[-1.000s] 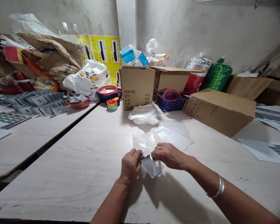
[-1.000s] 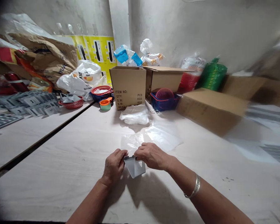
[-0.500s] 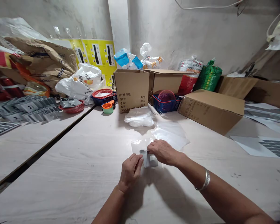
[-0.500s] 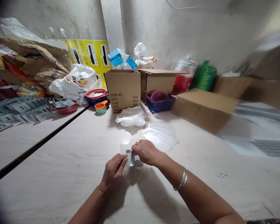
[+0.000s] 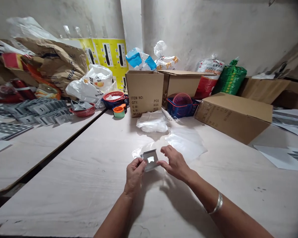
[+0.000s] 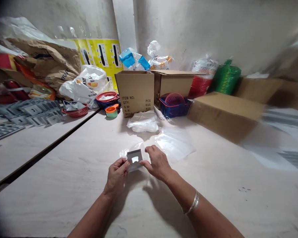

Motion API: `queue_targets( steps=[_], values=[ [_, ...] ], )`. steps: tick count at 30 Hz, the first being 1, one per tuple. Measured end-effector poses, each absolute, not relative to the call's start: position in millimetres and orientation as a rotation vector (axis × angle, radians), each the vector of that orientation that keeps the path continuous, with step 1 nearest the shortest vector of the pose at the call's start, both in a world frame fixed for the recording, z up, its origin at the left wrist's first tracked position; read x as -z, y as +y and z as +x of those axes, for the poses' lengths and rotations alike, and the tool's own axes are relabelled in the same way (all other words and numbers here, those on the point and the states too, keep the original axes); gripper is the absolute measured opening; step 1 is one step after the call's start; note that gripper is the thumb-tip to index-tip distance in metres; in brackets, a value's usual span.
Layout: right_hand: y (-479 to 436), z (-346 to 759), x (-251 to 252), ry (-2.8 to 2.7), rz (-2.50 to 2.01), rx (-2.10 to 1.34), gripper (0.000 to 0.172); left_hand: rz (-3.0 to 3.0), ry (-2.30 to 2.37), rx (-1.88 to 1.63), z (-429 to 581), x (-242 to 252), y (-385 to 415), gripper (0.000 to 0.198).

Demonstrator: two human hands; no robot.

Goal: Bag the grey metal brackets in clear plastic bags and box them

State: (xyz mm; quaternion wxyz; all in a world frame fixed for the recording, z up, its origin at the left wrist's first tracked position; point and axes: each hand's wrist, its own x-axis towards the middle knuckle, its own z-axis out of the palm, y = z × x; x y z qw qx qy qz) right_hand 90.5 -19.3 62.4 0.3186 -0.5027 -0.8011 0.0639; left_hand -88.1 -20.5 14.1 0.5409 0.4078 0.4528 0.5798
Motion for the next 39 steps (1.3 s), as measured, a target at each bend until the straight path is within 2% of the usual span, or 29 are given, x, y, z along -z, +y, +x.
queue_targets(
  steps=[5,11,16,20,23,25,29,35,39],
  values=[
    [-23,96,-35,-1.897,-1.411,-0.590,0.033,0.876,1.070,-1.414,-90,-18,-17,0.023],
    [-17,81,-20,-1.597,-1.307,-0.938,0.012,0.914,1.070,-1.412,-89,-10,-14,0.025],
    [-14,75,-19,-1.360,-1.210,-1.189,0.009,1.106,1.140,-1.391,-88,-7,-16,0.023],
    [-7,87,-35,-1.283,-1.171,-1.286,0.010,1.373,1.243,-1.320,-88,-5,-18,0.024],
    [-2,97,-48,-1.415,-1.081,-1.335,0.027,1.495,1.287,-1.277,-89,-3,-17,0.023],
    [0,100,-52,-1.643,-1.071,-1.225,0.029,1.559,1.292,-1.263,-89,-1,-17,0.022],
    [-2,93,-53,-2.034,-1.204,-0.618,0.018,1.637,1.316,-1.251,-89,0,-16,0.021],
    [-11,79,-43,-2.172,-1.397,0.202,0.013,1.603,1.356,-1.230,-91,0,-15,0.019],
    [-14,82,-42,-2.200,-1.376,0.460,0.012,1.504,1.383,-1.231,-90,-3,-14,0.024]
  ],
)
